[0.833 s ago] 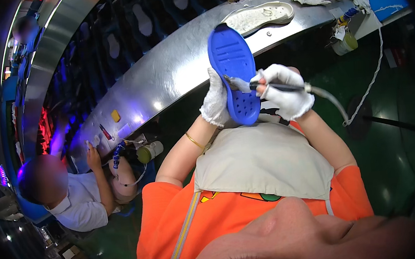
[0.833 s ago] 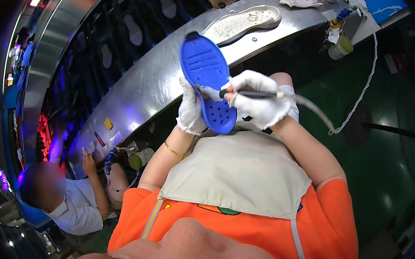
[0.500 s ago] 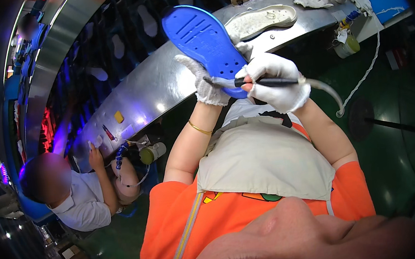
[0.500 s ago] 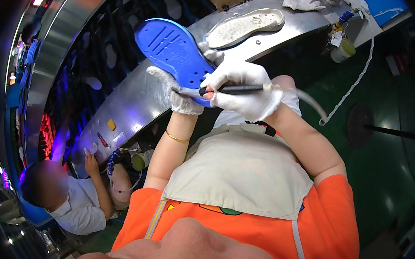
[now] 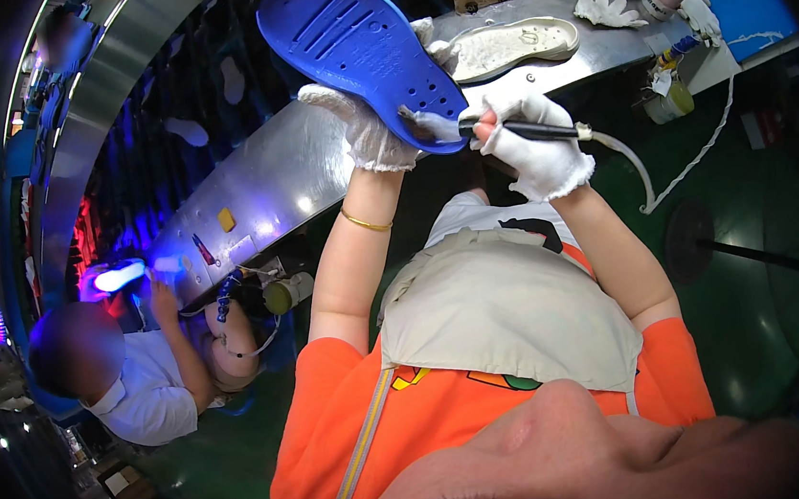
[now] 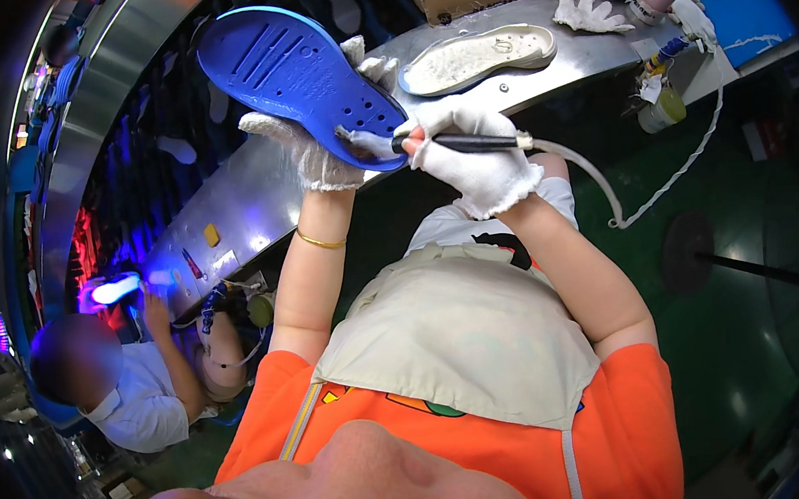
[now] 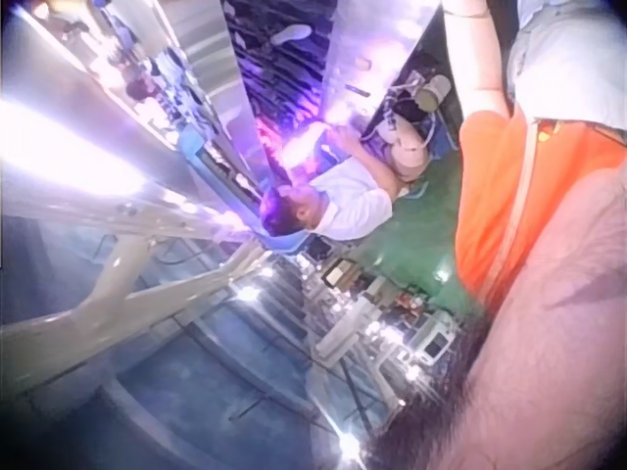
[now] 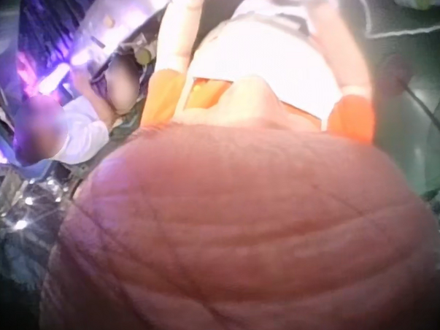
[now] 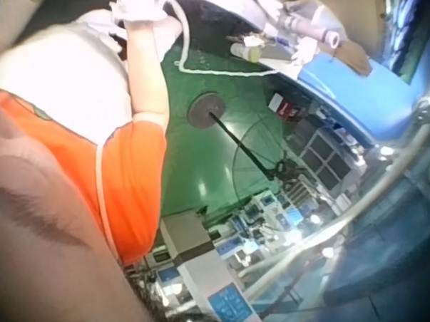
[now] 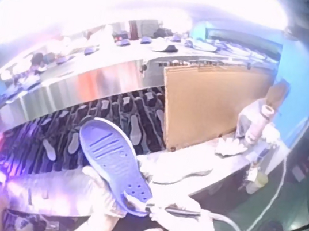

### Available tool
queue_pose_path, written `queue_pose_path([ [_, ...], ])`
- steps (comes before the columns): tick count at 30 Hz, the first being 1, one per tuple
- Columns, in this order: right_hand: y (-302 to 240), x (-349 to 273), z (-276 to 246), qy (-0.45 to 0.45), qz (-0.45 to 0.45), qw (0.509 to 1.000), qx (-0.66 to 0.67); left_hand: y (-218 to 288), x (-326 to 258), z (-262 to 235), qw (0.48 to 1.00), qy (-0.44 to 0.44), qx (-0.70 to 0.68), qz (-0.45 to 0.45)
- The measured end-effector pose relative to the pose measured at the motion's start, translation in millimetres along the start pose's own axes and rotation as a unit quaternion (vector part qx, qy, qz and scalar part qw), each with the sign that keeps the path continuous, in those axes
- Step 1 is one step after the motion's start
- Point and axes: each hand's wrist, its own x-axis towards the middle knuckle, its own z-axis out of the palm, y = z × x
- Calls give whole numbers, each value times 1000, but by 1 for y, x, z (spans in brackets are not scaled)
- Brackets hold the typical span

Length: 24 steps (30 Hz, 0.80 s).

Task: The person repeatedly picks up blue slippers from a metal counter and scrubs their soles with a brush. The person handles the slippers one at a time, scrubbing the bottom surface and then placing them back on the counter.

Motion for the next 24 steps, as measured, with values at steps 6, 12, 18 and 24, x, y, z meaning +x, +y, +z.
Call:
queue_pose_path([
  [6, 4, 6, -13, -29, 165, 966, 197, 10, 5, -10, 995, -67, 21, -66],
  [12, -24, 15, -14, -143, 214, 959, -116, 22, 9, -9, 957, -39, 263, -118],
  [18, -25, 22, -29, -239, 155, 952, -110, 27, 17, -9, 919, -46, 340, -192],
  [24, -19, 27, -20, -222, -45, 944, -241, 32, 25, -1, 876, 59, 392, -273],
])
